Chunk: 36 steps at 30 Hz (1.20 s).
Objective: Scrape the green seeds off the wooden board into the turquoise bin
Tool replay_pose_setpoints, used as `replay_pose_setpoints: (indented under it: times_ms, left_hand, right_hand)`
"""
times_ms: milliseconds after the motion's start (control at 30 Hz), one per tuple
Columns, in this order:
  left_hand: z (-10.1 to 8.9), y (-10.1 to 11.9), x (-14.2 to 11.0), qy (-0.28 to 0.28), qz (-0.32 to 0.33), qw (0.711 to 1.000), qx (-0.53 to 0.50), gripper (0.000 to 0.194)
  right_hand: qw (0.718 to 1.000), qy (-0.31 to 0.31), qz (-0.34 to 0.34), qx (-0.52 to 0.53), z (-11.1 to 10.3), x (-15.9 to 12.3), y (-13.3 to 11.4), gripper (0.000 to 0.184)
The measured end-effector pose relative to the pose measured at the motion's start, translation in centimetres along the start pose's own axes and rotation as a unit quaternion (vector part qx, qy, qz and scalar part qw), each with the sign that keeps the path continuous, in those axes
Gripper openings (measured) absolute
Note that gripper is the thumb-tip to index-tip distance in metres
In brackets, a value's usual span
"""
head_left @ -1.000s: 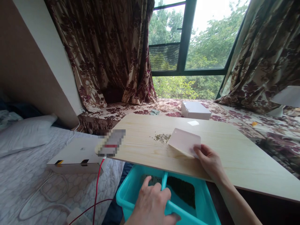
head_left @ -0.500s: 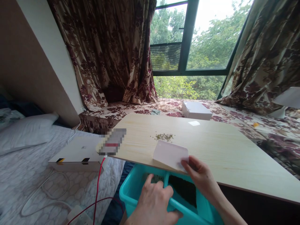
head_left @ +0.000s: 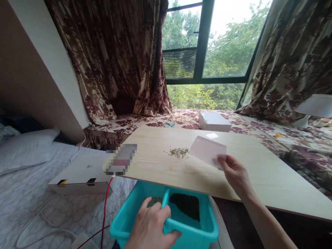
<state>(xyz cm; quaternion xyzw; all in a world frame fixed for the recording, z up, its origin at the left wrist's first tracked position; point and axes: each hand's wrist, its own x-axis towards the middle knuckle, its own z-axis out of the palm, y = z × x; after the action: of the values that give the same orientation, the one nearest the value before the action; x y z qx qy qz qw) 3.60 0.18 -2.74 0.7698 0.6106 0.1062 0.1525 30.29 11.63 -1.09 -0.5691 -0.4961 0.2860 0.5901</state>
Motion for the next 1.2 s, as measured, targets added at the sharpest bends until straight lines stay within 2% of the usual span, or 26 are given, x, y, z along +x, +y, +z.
replay_pose_setpoints:
  times_ms: [233,400,700,867,1033,1200]
  left_hand:
    - [0.0,-0.9,-0.1,-0.001,-0.006,1.000,-0.005,0.016]
    - [0.2,-1.1,-0.1,0.006,-0.003,1.000,-0.011,0.016]
    - [0.2,-1.2,-0.1,0.009,-0.001,1.000,-0.008,0.016]
    - [0.4,-1.2,-0.1,0.015,0.003,1.000,-0.007,0.016]
    - [0.3,-1.2,-0.1,0.012,0.000,1.000,-0.009,0.015]
    - [0.2,-1.3,-0.1,0.011,0.000,1.000,-0.010,0.015]
  right_hand:
    - [0.999,-0.010,-0.012,-0.047,0.5,0.0,0.5,0.025]
    - [0.998,-0.030,0.003,-0.059,0.5,-0.2,0.3,0.026]
    - [0.996,-0.003,-0.003,-0.092,0.5,0.2,0.4,0.022]
    - [0.998,-0.011,0.039,-0.051,0.6,0.1,0.5,0.029]
    - [0.998,-0.010,0.020,-0.055,1.7,1.0,0.7,0.026]
    - [0.998,-0.044,0.028,-0.045,1.9,1.1,0.8,0.024]
